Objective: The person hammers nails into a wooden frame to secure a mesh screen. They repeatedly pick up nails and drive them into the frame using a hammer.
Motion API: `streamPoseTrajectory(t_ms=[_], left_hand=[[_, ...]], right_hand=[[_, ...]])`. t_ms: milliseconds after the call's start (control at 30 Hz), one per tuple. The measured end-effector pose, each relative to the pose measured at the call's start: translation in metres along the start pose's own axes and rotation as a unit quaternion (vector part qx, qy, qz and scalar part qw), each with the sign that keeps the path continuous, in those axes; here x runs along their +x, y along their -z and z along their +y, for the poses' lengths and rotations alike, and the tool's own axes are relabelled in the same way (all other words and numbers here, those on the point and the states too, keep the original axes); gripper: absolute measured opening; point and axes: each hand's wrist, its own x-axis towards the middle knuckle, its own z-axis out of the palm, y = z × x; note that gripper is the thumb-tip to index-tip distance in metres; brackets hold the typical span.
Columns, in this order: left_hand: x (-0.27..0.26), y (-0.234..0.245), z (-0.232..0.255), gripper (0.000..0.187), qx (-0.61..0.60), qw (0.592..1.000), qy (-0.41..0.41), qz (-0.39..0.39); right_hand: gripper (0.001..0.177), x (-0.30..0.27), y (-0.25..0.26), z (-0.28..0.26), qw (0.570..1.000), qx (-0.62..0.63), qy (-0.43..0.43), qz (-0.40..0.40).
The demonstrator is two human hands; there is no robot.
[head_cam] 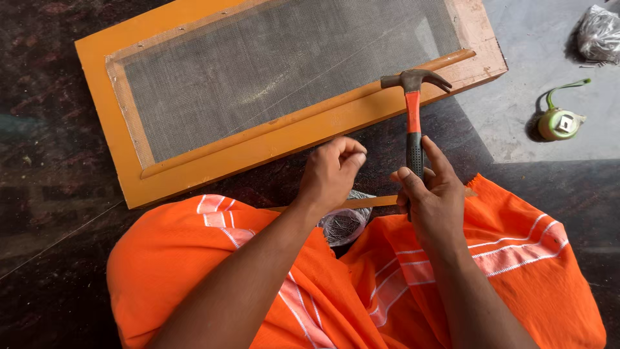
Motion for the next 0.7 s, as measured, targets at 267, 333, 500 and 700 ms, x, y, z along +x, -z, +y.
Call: streamPoseTrajectory(t_ms=[267, 333, 500, 700], left_hand=[[0.053, 0.014, -0.017, 0.005, 0.238, 0.928, -0.103, 0.266], [0.063, 0.014, -0.021, 0.005, 0.261, 0.916, -0.076, 0.295], [0.074, 0.006, -0.033, 0.004, 0.295, 0.906, -0.024, 0.304], [0.074, 0.009, -0.043, 0.004, 0.289, 0.911, -0.038, 0.291]], right_hand=[[0.072, -0.002, -0.004, 0.003, 1.000, -0.012, 0.024, -0.015], [0.072, -0.004, -0.007, 0.004, 0.999, -0.018, 0.026, -0.021], [0.072, -0.007, -0.008, 0.009, 0.998, -0.026, 0.029, -0.043], [0.071, -0.006, -0.010, 0.014, 0.995, -0.068, 0.057, -0.051]])
